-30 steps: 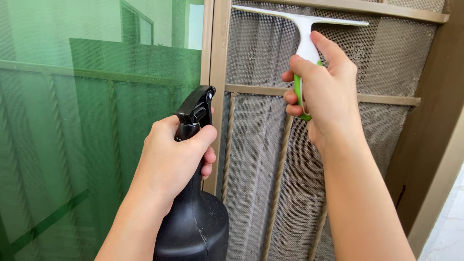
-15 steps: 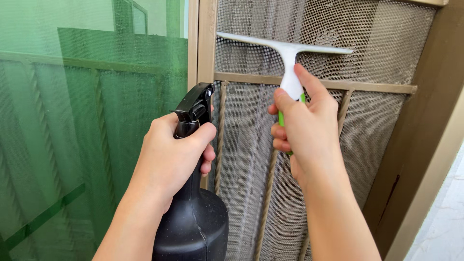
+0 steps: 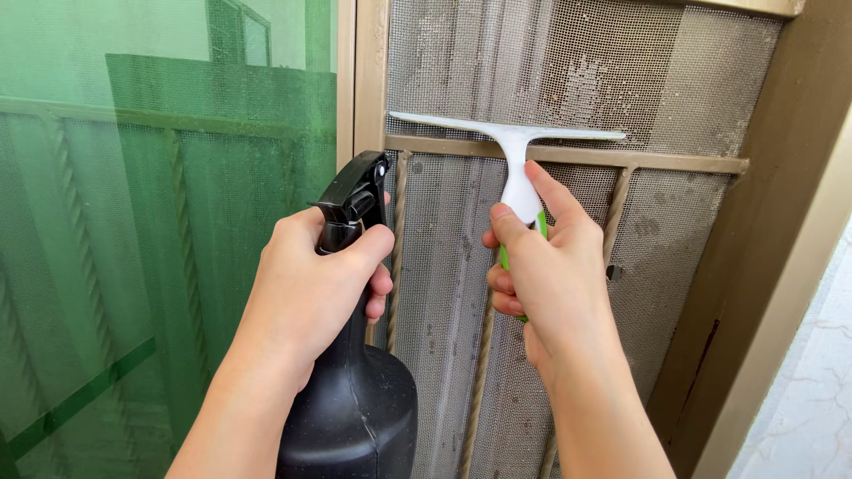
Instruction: The person sprays a window screen with a black spray bottle and wipes it with a white T-shaped screen-cleaning tool. The person moves the tool across the screen in horizontal strokes while periodically spraying more liquid.
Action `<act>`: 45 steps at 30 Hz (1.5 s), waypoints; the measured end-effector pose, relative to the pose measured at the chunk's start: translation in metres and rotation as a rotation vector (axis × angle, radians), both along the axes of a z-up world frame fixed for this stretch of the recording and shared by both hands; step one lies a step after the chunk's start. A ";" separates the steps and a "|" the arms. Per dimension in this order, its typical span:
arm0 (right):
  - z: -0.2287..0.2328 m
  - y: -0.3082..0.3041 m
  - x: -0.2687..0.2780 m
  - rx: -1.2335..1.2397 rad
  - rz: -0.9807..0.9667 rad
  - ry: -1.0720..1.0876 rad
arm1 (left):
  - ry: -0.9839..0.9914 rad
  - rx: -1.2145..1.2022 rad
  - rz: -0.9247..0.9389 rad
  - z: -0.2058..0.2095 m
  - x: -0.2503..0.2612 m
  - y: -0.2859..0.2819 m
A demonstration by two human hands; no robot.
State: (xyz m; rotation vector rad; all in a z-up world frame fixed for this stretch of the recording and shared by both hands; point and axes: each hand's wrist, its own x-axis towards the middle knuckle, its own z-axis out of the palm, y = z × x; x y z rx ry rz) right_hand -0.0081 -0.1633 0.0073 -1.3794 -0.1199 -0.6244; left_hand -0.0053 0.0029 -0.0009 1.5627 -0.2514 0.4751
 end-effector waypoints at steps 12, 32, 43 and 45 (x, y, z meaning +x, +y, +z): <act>-0.002 -0.004 -0.004 0.020 0.055 0.033 | 0.025 -0.003 0.004 -0.005 -0.005 -0.003; -0.011 0.001 -0.014 -0.526 -0.554 0.085 | -0.006 -0.016 -0.080 -0.007 -0.003 -0.004; 0.007 -0.050 -0.001 -0.444 -0.730 -0.253 | -0.016 0.000 -0.078 -0.004 0.002 -0.012; 0.021 -0.056 0.005 -0.386 -0.655 -0.270 | 0.008 -0.018 -0.071 -0.003 0.003 -0.013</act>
